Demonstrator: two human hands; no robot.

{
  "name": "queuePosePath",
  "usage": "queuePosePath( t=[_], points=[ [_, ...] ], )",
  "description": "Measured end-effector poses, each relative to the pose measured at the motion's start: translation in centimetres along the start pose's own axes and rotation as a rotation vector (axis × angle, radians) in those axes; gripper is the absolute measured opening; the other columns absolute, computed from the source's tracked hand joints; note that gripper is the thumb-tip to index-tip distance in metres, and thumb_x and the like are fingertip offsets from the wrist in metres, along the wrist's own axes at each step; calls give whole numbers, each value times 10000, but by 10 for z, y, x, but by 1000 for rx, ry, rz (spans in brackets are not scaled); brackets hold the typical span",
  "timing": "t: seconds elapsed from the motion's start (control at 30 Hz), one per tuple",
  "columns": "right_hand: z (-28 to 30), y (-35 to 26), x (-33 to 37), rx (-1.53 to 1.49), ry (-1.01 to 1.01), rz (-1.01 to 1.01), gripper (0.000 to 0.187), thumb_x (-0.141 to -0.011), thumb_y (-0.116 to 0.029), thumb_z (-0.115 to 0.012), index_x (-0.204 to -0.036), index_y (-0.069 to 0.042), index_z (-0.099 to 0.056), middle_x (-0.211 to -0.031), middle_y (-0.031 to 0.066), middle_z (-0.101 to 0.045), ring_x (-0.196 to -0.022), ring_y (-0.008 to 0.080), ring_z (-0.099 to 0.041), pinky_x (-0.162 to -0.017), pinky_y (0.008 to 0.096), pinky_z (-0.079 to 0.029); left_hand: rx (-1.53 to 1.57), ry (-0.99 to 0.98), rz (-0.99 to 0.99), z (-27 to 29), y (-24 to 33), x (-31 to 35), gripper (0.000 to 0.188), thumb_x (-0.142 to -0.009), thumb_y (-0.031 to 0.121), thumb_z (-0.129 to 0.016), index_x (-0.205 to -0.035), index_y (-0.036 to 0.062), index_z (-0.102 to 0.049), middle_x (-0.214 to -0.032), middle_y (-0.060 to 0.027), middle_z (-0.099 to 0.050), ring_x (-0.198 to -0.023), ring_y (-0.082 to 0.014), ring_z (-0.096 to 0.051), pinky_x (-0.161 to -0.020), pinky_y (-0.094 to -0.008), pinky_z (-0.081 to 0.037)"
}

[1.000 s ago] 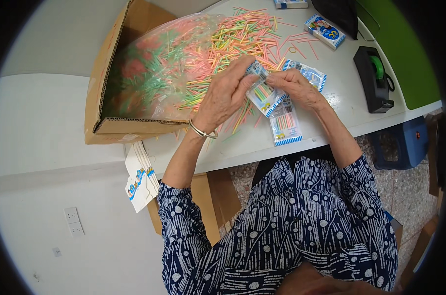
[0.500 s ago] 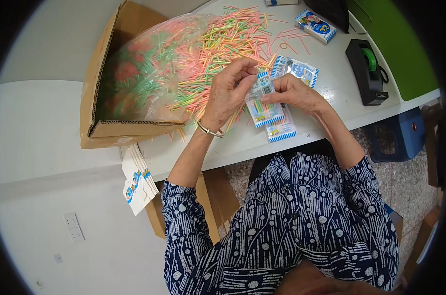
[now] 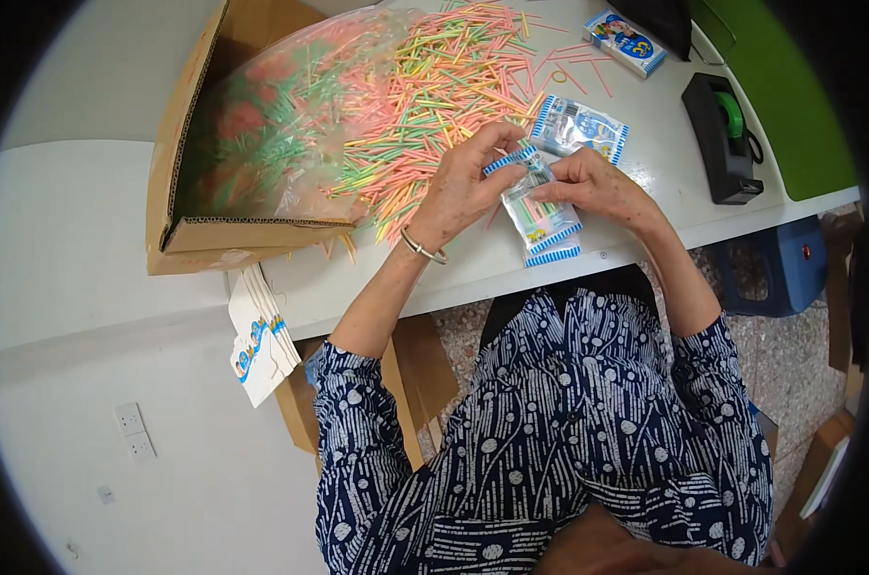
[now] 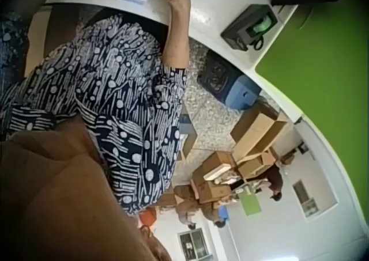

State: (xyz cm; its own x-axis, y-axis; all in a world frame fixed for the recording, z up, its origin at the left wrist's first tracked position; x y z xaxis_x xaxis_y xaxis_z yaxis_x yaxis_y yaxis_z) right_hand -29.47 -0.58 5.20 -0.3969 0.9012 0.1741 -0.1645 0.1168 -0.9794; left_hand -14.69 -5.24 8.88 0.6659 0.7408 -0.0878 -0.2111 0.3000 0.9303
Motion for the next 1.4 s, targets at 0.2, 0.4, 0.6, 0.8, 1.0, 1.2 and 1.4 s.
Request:
queuePosePath(
  t=[0.2,0.4,0.6,0.8,1.0,1.2,1.4],
  points=[
    [31,-38,21,564,481,182,309,-792,-265,-694,-847,36,-651,-651,64,-563,-577,139,-515,-535,284,-387,-562,257,2,28,17,33,380,-780,167,-707,-1070,-13,-542,-936,-140,-585,-837,-270,-585,-717,-370,-476],
    [71,-11,7,803,770,196,390,-801,-320,-671,-1007,10,-631,-1042,101,-579,-1013,257,-531,-822,357,-455,-982,324,-92,-2,8,84,570,-735,292,-738,-1108,-50,-475,-1019,-199,-515,-929,-355,-491,-785,-420,-425],
    [66,-1,-9,957,678,129,349,-799,-310,-670,-968,-7,-644,-988,90,-590,-981,247,-537,-859,356,-433,-1055,399,12,0,-13,83,536,-736,300,-725,-1070,-45,-486,-1016,-195,-486,-905,-356,-464,-758,-429,-416],
    [75,4,-12,770,675,49,299,-809,-291,-654,-920,-13,-664,-926,90,-604,-953,238,-544,-847,357,-432,-1030,293,-54,20,-20,70,437,-746,207,-698,-1077,-2,-505,-1058,-173,-476,-933,-348,-468,-772,-429,-419],
    [86,12,-12,752,774,197,278,-831,-263,-629,-959,-19,-669,-965,106,-622,-913,256,-568,-823,368,-441,-1324,16,-289,35,7,42,617,-700,177,-714,-1255,95,-456,-1352,-162,-366,-1179,-367,-393,-925,-482,-368],
    [85,2,-8,651,823,261,358,-801,-246,-656,-1081,-24,-623,-968,150,-640,-922,265,-603,-805,372,-462,-1386,-278,-346,44,12,12,653,-695,174,-696,-1295,136,-443,-1453,-147,-286,-1283,-378,-324,-1029,-543,-286],
    [90,0,-10,433,700,152,292,-767,-229,-678,-927,-2,-587,-854,116,-622,-788,195,-575,-711,326,-446,-1495,-410,-445,27,-4,-2,452,-734,145,-626,-1167,68,-525,-1405,-145,-337,-1292,-350,-317,-1059,-548,-266]
  ],
)
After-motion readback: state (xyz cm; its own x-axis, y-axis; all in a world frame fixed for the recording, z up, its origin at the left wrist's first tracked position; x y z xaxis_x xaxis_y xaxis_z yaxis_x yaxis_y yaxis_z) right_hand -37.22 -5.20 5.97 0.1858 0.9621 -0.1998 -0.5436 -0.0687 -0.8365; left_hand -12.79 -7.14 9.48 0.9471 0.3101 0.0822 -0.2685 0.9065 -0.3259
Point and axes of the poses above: each hand's wrist, its own x-axis away from the middle knuckle, its own z-axis out of the back of the hand, y = z × x, the point moved 5 cm from there along -x, towards the middle knuckle
